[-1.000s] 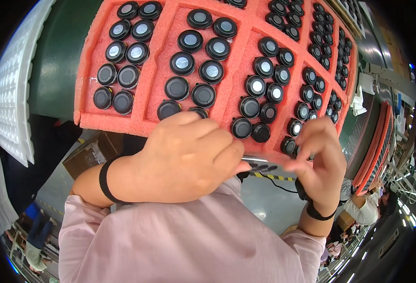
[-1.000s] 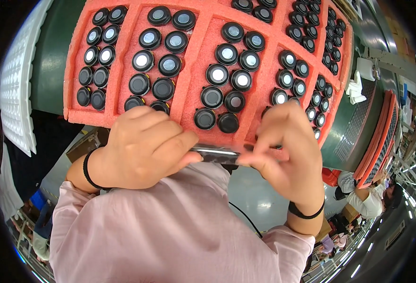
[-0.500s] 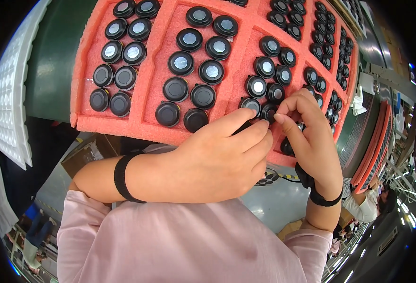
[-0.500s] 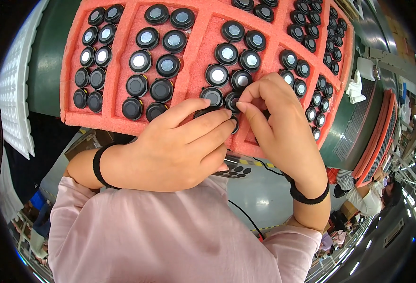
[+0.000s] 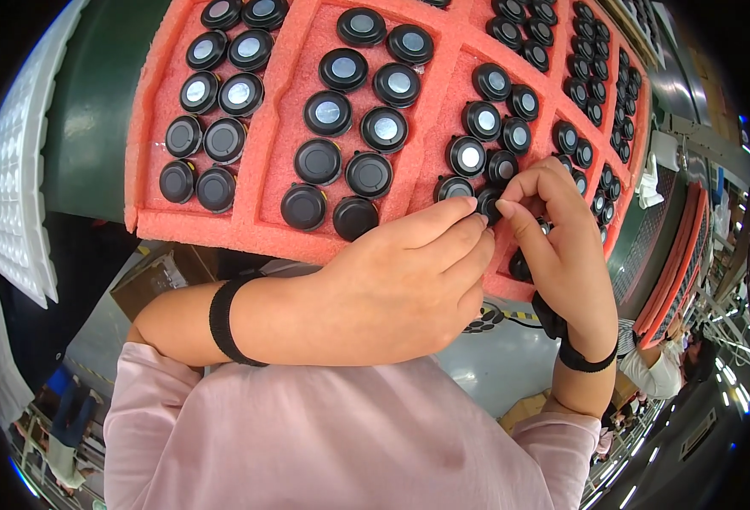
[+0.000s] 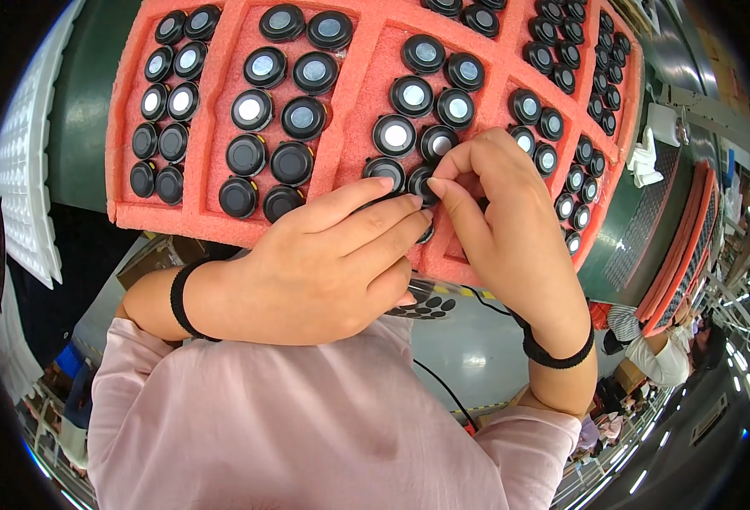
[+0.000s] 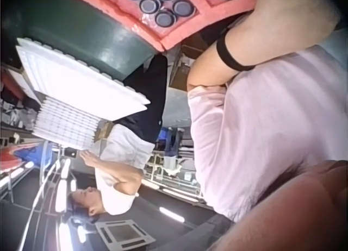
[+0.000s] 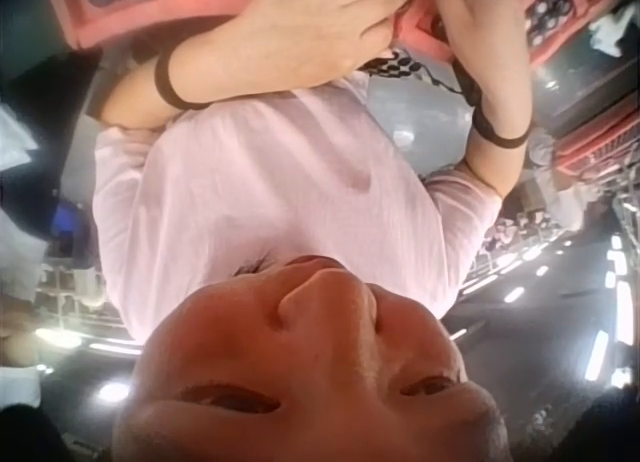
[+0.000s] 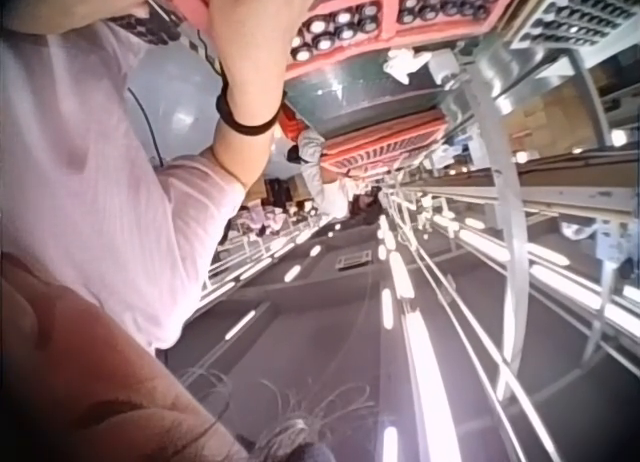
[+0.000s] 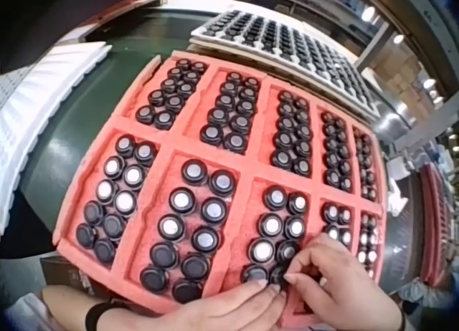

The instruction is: The person peels small black stickers from a plastic sheet and presses them onto the centers of round black components arranged in a foam tray. Each sticker is applied individually to a component before another is removed from the sheet.

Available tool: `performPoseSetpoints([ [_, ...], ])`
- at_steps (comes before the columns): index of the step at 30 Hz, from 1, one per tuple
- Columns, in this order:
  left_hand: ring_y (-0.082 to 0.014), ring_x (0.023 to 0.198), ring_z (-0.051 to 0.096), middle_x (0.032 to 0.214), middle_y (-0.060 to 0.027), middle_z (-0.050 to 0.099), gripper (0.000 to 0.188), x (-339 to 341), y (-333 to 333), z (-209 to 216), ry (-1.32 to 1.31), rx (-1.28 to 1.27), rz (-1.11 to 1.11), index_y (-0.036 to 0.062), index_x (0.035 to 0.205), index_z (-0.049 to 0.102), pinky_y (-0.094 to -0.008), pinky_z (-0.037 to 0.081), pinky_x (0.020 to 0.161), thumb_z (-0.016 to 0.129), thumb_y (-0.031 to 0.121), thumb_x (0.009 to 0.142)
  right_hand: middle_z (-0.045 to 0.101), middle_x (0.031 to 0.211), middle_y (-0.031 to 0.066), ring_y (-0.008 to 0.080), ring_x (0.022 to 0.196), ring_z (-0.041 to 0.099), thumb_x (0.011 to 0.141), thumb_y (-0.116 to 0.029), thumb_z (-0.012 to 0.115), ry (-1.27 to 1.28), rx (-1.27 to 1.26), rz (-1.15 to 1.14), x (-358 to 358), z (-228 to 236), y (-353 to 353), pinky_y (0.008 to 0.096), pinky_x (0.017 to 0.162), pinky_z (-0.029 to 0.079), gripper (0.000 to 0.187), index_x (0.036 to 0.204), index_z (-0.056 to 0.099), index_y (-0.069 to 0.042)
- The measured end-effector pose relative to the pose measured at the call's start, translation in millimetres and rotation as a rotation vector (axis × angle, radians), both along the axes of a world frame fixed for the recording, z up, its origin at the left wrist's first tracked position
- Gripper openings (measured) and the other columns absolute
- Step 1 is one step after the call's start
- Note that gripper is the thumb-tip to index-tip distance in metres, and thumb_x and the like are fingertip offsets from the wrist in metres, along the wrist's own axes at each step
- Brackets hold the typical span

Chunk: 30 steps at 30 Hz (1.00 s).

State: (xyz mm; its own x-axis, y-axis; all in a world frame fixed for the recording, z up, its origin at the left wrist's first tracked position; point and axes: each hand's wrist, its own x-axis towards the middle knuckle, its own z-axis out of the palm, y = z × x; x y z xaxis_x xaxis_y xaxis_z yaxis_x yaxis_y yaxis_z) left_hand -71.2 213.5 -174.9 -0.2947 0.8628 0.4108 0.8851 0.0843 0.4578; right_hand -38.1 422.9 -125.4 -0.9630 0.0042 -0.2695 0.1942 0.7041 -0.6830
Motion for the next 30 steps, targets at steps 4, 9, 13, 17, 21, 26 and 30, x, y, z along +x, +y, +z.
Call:
performPoseSetpoints([
  [4, -0.0296, 0.115, 0.065, 0.117, -0.0182, 0.069, 0.027, -2, 0, -1, -0.006, 0.013, -0.012, 0.0007, 0.084, 0.069, -0.0468, 0.046, 0.111, 0.069, 0.028, 0.08, 0.057, 0.091, 0.0117, 0.0257, 0.079, 0.06, 0.092, 0.0, 0.069, 0.01, 0.027, 0.012, 0, -2, 0, 0.0339, 0.07, 0.05, 0.008, 0.096, 0.062, 0.002],
  [9, -0.03, 0.115, 0.065, 0.116, -0.0187, 0.069, 0.026, -1, 0, -2, -0.016, 0.021, -0.003, 0.0006, 0.085, 0.069, -0.0469, 0.046, 0.111, 0.067, 0.026, 0.08, 0.058, 0.09, 0.0119, 0.0267, 0.078, 0.06, 0.09, 0.002, 0.069, 0.027, 0.034, 0.008, 0, -3, -3, 0.0347, 0.069, 0.05, 0.009, 0.096, 0.062, 0.002],
  [13, -0.0301, 0.115, 0.065, 0.116, -0.0185, 0.07, 0.025, -1, 0, -3, -0.026, 0.03, -0.004, 0.0005, 0.084, 0.069, -0.0469, 0.046, 0.111, 0.067, 0.025, 0.08, 0.058, 0.09, 0.0123, 0.0268, 0.077, 0.061, 0.089, 0.003, 0.069, 0.029, 0.093, 0.021, -1, -1, -4, 0.035, 0.068, 0.05, 0.01, 0.096, 0.062, 0.002],
  [17, -0.0304, 0.116, 0.065, 0.117, -0.0185, 0.07, 0.024, -1, 0, -3, -0.029, 0.028, -0.006, 0.0006, 0.084, 0.069, -0.0475, 0.046, 0.111, 0.068, 0.024, 0.08, 0.055, 0.092, 0.006, 0.0165, 0.082, 0.055, 0.09, 0.007, 0.067, 0.027, 0.111, -0.056, 0, 0, -7, 0.0291, 0.075, 0.047, 0.014, 0.099, 0.059, 0.001],
  [21, -0.0295, 0.112, 0.065, 0.114, -0.0168, 0.069, 0.025, 0, 1, -1, -0.042, 0.081, 0.017, 0.0012, 0.084, 0.068, -0.0464, 0.048, 0.109, 0.07, 0.025, 0.077, 0.058, 0.092, 0.0076, 0.0193, 0.08, 0.055, 0.088, 0.006, 0.068, 0.297, 0.37, 0.096, 1, 3, -1, 0.031, 0.074, 0.047, 0.014, 0.097, 0.06, 0.001],
  [26, -0.0281, 0.105, 0.065, 0.11, -0.0144, 0.068, 0.029, -1, -20, 21, -0.1, -0.042, -0.027, 0.003, 0.09, 0.068, -0.0427, 0.052, 0.097, 0.075, 0.027, 0.076, 0.064, 0.096, 0.0125, 0.0314, 0.089, 0.063, 0.083, 0.0, 0.076, 0.201, 0.186, 0.058, 33, 32, -4, 0.0402, 0.074, 0.05, 0.019, 0.099, 0.066, -0.001],
  [30, -0.0281, 0.1, 0.066, 0.11, -0.0134, 0.067, 0.033, 4, -33, 32, -0.186, -0.143, -0.033, 0.0033, 0.097, 0.069, -0.0401, 0.054, 0.088, 0.079, 0.028, 0.078, 0.067, 0.1, 0.0122, 0.03, 0.09, 0.065, 0.08, -0.006, 0.082, 0.237, -0.016, 0.209, 71, 30, -12, 0.0382, 0.076, 0.051, 0.029, 0.106, 0.07, -0.002],
])
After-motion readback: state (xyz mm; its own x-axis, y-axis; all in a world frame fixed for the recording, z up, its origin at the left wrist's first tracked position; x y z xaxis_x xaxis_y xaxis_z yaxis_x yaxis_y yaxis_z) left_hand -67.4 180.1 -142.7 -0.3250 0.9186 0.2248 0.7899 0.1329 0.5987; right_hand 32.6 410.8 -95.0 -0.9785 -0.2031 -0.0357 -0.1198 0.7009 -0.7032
